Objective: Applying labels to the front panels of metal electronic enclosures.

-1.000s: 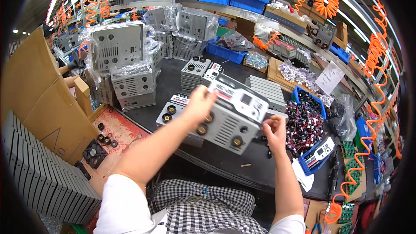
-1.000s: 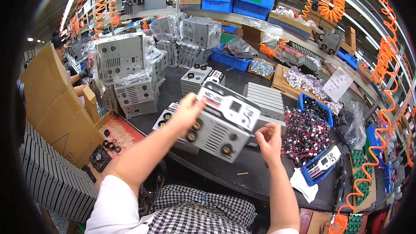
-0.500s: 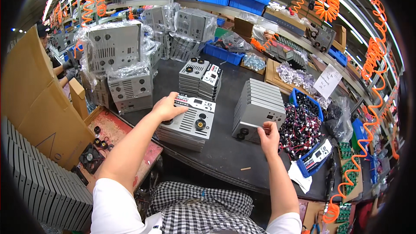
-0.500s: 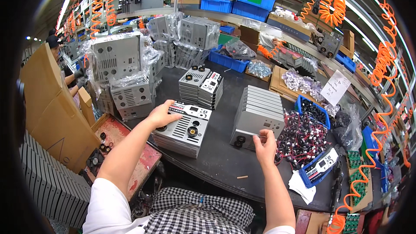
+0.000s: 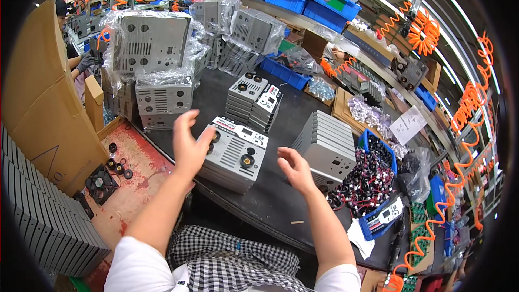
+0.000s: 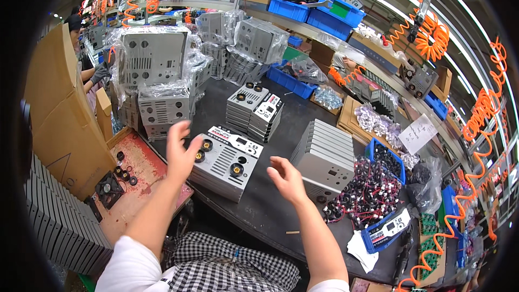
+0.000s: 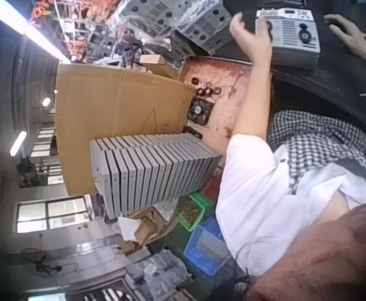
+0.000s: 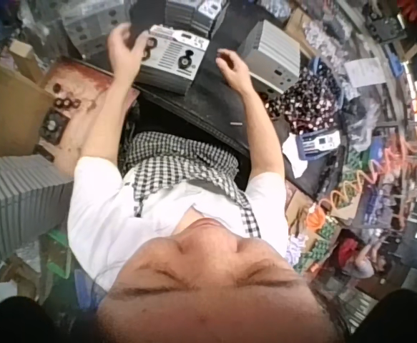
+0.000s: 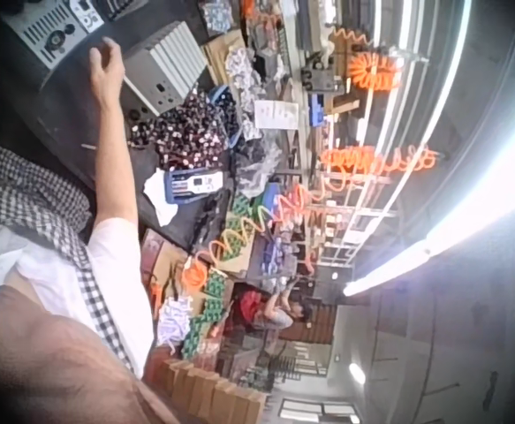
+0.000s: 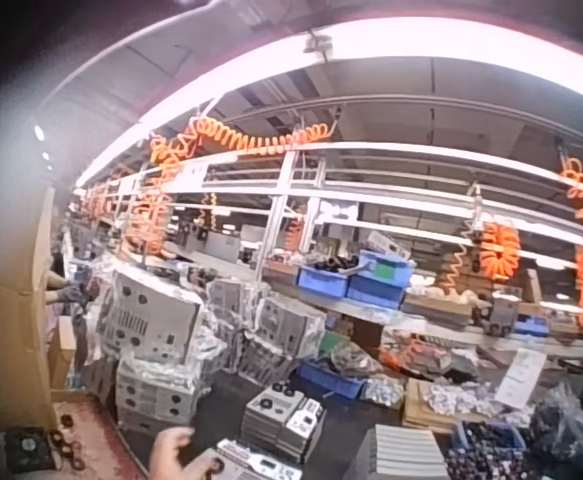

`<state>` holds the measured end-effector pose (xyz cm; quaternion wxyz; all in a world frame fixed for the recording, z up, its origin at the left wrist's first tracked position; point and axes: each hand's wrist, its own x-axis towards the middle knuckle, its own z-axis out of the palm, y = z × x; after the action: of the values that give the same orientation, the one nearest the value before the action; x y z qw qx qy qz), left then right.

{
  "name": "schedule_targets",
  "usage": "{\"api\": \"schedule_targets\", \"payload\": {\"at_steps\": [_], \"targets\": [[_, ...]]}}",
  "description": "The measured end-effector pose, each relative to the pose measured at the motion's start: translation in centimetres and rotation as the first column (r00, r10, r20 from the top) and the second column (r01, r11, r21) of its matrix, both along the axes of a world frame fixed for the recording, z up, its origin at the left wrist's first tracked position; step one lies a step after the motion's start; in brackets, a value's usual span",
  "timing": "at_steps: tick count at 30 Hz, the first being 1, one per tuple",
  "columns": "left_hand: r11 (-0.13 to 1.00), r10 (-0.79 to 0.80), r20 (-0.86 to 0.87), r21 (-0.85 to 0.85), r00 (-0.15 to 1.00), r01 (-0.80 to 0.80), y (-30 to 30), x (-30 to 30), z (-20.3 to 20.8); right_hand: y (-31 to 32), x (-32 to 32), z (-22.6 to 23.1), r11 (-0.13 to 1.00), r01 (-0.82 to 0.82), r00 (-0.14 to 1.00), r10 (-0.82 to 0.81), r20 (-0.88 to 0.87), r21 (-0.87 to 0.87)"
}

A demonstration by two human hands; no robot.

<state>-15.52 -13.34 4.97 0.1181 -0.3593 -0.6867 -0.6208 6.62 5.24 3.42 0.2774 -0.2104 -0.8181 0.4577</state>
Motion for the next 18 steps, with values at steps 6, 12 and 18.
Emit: {"api": "schedule_targets", "payload": {"at_steps": [6, 12, 18], "targets": [[0.95, -0.29, 0.569, 0.269, 0.77, 0.159, -4.6, 7.4, -7.6, 2.7, -5.7, -2.3, 0.928, -0.018, 0.994, 0.057, 0.094, -0.372], [0.897, -0.44, 0.731, 0.34, 0.522, 0.281, -5.0, 7.8, -8.0, 2.7, -8.1, -3.3, 0.873, -0.076, 0.987, 0.136, 0.091, -0.481], [0.897, -0.407, 0.814, 0.268, 0.415, 0.352, -6.9, 7.7, -8.4, 0.4, -5.5, -2.1, 0.887, -0.028, 0.96, 0.153, 0.235, -0.462]]}}
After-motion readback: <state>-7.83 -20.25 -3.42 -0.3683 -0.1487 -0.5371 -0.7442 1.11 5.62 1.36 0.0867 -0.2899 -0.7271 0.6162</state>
